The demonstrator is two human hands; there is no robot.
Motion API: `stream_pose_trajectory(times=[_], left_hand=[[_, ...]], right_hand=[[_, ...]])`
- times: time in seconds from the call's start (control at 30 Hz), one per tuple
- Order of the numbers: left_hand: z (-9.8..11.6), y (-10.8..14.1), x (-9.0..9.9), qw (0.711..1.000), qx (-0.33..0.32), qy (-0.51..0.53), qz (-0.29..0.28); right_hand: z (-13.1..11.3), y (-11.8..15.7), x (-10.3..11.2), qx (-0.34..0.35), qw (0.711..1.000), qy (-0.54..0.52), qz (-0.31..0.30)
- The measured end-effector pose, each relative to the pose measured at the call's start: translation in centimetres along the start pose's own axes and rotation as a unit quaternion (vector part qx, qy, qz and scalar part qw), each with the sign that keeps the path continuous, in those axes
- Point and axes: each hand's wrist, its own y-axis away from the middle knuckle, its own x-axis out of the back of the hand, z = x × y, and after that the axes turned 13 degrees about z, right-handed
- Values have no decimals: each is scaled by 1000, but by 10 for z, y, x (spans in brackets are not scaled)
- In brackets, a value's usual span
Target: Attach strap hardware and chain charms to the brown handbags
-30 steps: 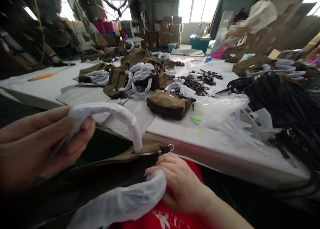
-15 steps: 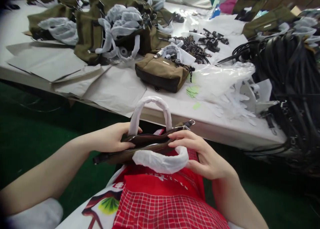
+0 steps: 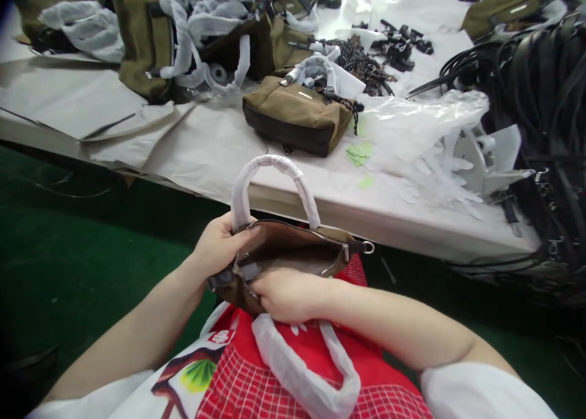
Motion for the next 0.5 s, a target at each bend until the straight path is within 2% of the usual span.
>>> stream_pose_trajectory(times=[0.03,0.1,0.17,0.2,0.3,0.37,0.43,0.47,0.5], left_hand=[[-2,0,-2,999,24,32,0],[-4,1,-5,992,72,100,-18],[-3,3,-8,982,108,151,-30],[-2,4,-10,979,117,165,-34],[1,4,-13,975,120,181,-35],[1,1,-12,976,117,178,-37],[-1,-4,-11,977,118,173,-37],[-3,-6,-10,977,118,173,-35],[-4,-9,-9,977,118,174,-35]], right_hand=[[4,-3,-5,-60,997,-39,24],[12,-10,-8,-205,966,-137,73],[20,-18,-7,-303,923,-229,60],[22,-22,-6,-321,909,-265,39],[21,-30,-9,-304,900,-311,10],[18,-32,-13,-280,923,-263,16],[13,-33,-14,-217,970,-99,44],[11,-32,-13,-177,982,4,62],[10,-31,-12,-143,981,100,82]])
